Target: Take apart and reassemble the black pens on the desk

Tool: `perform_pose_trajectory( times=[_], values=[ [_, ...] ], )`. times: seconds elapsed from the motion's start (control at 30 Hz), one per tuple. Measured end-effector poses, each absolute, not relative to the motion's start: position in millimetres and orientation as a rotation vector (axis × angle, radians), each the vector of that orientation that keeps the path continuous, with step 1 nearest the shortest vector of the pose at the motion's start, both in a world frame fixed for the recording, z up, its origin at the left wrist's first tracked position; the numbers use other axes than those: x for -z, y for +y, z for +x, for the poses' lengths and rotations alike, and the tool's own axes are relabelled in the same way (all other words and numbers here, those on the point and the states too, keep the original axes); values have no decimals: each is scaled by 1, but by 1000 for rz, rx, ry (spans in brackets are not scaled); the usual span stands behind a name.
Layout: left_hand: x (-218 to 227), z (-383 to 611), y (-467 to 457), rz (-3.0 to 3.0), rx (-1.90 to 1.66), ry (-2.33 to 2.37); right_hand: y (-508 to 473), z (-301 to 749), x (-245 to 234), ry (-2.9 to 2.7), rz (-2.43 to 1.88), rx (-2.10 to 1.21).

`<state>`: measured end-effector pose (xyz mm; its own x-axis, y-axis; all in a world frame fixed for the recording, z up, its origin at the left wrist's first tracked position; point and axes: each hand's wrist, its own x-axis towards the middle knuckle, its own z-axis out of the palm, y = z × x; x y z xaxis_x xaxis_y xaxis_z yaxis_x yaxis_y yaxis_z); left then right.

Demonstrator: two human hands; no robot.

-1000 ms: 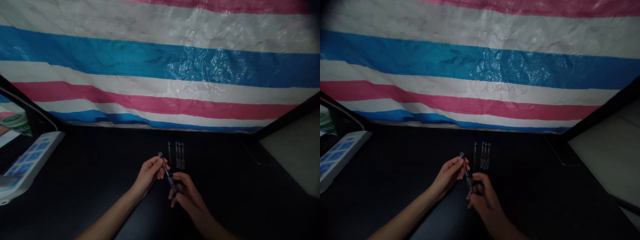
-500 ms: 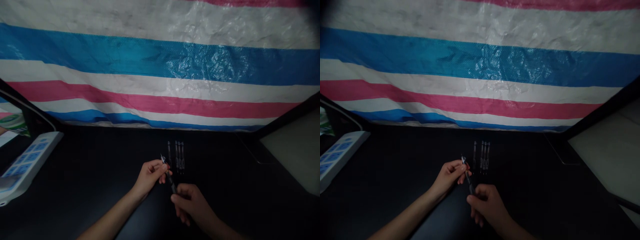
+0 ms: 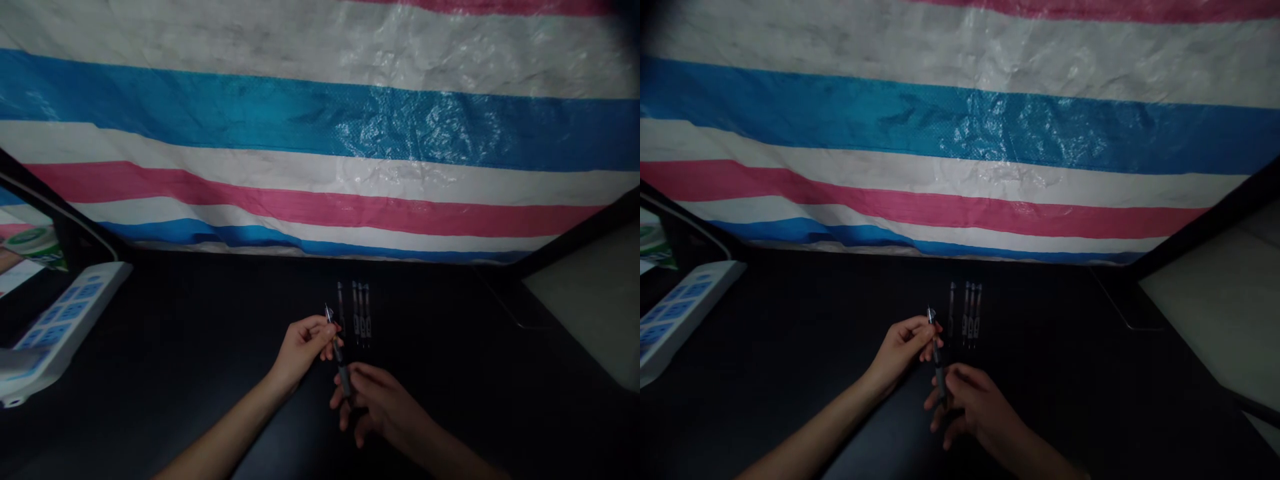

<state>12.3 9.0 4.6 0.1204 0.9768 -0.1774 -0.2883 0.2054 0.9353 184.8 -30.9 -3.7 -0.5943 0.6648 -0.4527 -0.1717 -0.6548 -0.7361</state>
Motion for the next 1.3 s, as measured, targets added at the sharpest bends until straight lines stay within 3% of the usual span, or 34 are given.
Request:
perform_pose_trajectory(
  times=[0.87,1.3],
  values=[
    [-4,13,9,862,-1139,1014,-29,187,4,-923,-926,-2386],
    [-5,6,14,817,-1242,1050,-33,189,4,-1217,-1005,-2491]
  ],
)
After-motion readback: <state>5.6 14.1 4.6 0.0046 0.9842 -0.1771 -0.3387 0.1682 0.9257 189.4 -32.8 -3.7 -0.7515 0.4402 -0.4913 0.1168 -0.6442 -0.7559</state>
